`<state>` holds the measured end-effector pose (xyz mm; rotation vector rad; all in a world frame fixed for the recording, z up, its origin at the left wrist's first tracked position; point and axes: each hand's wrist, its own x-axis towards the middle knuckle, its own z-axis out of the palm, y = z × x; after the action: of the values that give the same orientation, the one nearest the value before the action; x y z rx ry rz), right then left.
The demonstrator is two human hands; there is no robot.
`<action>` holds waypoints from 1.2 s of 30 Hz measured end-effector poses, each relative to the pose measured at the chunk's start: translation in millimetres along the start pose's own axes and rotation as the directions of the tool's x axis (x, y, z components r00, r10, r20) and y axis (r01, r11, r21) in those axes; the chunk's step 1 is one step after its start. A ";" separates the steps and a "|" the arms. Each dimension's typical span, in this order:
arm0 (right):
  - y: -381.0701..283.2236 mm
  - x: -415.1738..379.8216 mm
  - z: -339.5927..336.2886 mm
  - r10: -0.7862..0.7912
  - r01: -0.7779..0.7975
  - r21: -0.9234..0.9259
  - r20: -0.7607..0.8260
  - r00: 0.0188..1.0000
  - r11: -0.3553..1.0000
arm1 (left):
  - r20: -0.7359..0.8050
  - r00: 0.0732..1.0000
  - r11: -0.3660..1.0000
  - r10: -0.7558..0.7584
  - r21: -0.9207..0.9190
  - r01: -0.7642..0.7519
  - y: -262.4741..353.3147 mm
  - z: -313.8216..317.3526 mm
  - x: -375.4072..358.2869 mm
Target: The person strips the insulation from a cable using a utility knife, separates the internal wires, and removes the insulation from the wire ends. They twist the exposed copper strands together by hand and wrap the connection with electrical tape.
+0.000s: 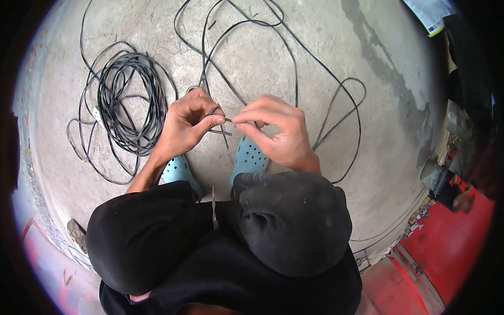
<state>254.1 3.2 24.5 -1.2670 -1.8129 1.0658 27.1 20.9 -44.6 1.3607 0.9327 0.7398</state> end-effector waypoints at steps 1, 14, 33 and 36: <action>2.4 -0.1 1.1 -0.005 0.005 -0.017 -0.024 1.000 1.000 | 0.010 1.000 0.999 -0.019 -0.027 0.020 2.6 -0.1 0.1; 10.9 4.0 14.7 -0.098 0.090 -0.094 -0.081 0.992 0.991 | 0.067 0.992 0.960 -0.107 -0.253 0.121 16.7 -0.5 -4.5; 12.9 14.5 17.8 -0.289 0.251 -0.195 -0.195 0.937 0.948 | 0.050 0.992 0.872 -0.118 -0.472 0.128 18.4 -3.4 -6.6; 5.5 14.4 20.4 -0.223 0.194 -0.143 -0.231 0.947 0.971 | -0.028 0.999 0.873 -0.031 -0.488 0.014 16.2 1.6 -6.1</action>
<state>234.3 13.0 11.7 -1.1853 -1.7917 0.6621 26.9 16.3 -27.8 0.8891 0.7198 0.9118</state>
